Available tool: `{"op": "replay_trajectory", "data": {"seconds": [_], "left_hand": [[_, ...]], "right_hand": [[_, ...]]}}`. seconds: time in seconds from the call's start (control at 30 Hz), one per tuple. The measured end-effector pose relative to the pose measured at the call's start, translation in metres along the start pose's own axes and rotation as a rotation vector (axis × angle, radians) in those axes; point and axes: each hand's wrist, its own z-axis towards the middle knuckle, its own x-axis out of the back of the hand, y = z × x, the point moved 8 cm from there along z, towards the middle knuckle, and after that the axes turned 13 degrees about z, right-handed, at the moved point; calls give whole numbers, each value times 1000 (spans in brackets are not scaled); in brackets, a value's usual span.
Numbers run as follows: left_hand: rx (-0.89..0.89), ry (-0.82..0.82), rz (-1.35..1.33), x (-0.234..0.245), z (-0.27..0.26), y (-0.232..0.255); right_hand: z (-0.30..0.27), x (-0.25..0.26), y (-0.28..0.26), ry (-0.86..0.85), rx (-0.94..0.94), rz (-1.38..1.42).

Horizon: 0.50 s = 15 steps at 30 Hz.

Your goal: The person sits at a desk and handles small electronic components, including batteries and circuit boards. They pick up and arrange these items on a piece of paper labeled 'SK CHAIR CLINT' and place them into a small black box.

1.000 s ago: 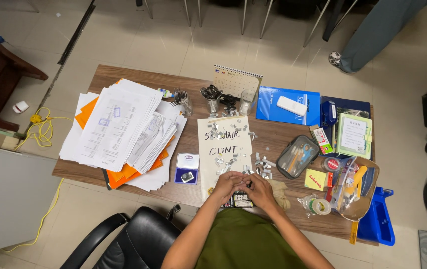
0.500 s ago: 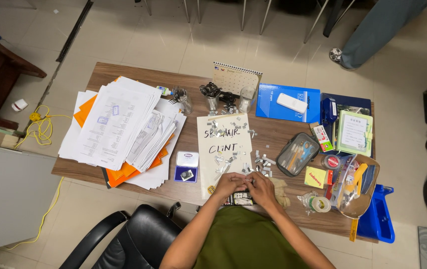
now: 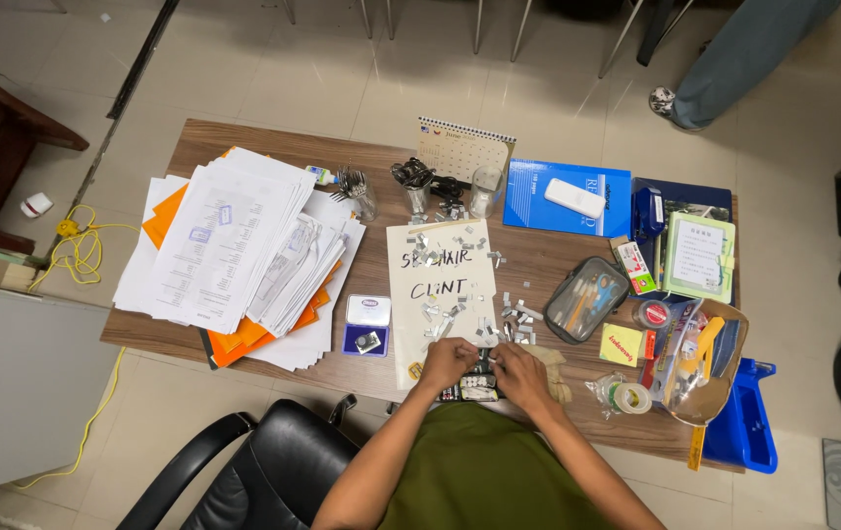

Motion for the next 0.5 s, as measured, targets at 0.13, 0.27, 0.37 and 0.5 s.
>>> {"op": "replay_trajectory", "data": {"seconds": [0.13, 0.27, 0.37, 0.5], "left_hand": [[-138, 55, 74, 4, -1, 11], [-4, -80, -65, -3, 1, 3], [19, -133, -144, -9, 1, -4], [7, -88, -7, -2, 0, -5]], "right_hand": [[0, 3, -10, 7, 16, -30], [3, 0, -20, -59, 41, 73], [4, -11, -7, -104, 27, 93], [5, -13, 0, -25, 155, 7]]}}
